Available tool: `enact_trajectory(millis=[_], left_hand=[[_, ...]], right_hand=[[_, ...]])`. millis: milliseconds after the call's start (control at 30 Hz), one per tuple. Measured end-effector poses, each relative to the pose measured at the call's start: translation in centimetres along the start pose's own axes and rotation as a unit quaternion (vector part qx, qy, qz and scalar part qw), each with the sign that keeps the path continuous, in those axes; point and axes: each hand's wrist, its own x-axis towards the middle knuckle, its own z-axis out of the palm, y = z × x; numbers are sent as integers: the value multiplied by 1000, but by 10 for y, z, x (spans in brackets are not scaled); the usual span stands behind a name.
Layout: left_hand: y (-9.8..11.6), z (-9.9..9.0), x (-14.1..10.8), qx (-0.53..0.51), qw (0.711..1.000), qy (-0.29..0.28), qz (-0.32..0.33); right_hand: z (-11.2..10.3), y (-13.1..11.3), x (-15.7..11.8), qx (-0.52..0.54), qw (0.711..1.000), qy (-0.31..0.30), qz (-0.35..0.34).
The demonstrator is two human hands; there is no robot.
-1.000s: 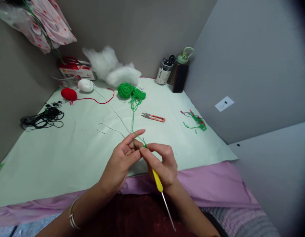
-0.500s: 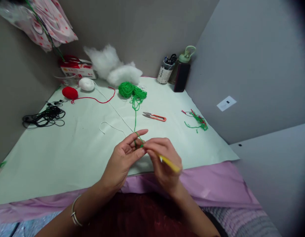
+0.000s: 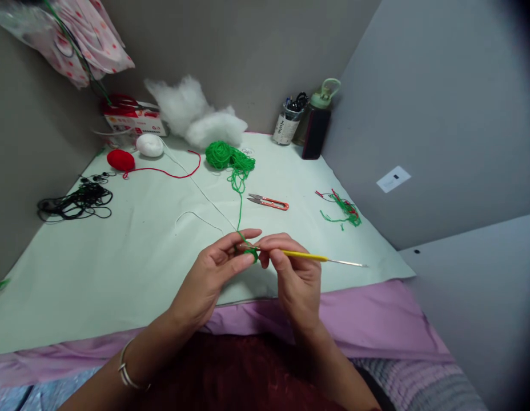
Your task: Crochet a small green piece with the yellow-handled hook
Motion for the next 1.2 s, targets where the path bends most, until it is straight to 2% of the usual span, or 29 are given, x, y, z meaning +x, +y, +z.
enact_trajectory(millis=[133,267,433,600,733,833,933,967,1033,1067,1133,1200], left_hand=[[3,-3,0,-24,999,-14,-39],[7,-2,0,-32,999,-16,-39],[9,1,-1,-3,1000,-4,-17],[6,-6,-1,67,997,-1,26],[5,-11,-2,147,987,-5,68],[6,-8,-3,205,972,20,108],[4,-2,-5,207,967,61,138],[3,0,-5,173,974,64,128],[3,2,-5,61,996,39,55],[3,2,-4,-1,1000,22,6],[6,1,-2,-90,994,0,-67],[9,0,0,-118,990,5,-73]], right_hand=[[-2,1,1,80,995,-3,61],[-1,-3,6,105,990,13,95],[-1,-4,6,90,991,5,94],[-5,-2,2,76,995,-20,58],[-7,-8,1,-9,999,-43,6],[-8,-11,-1,-126,986,-78,-83],[-8,-7,-6,-278,933,-92,-208],[-7,-4,-9,-323,910,-84,-245],[-6,0,-12,-367,881,-63,-293],[-6,1,-13,-357,885,-53,-295],[-5,1,-11,-283,928,-33,-240],[-3,-2,-5,-163,976,-3,-143]])
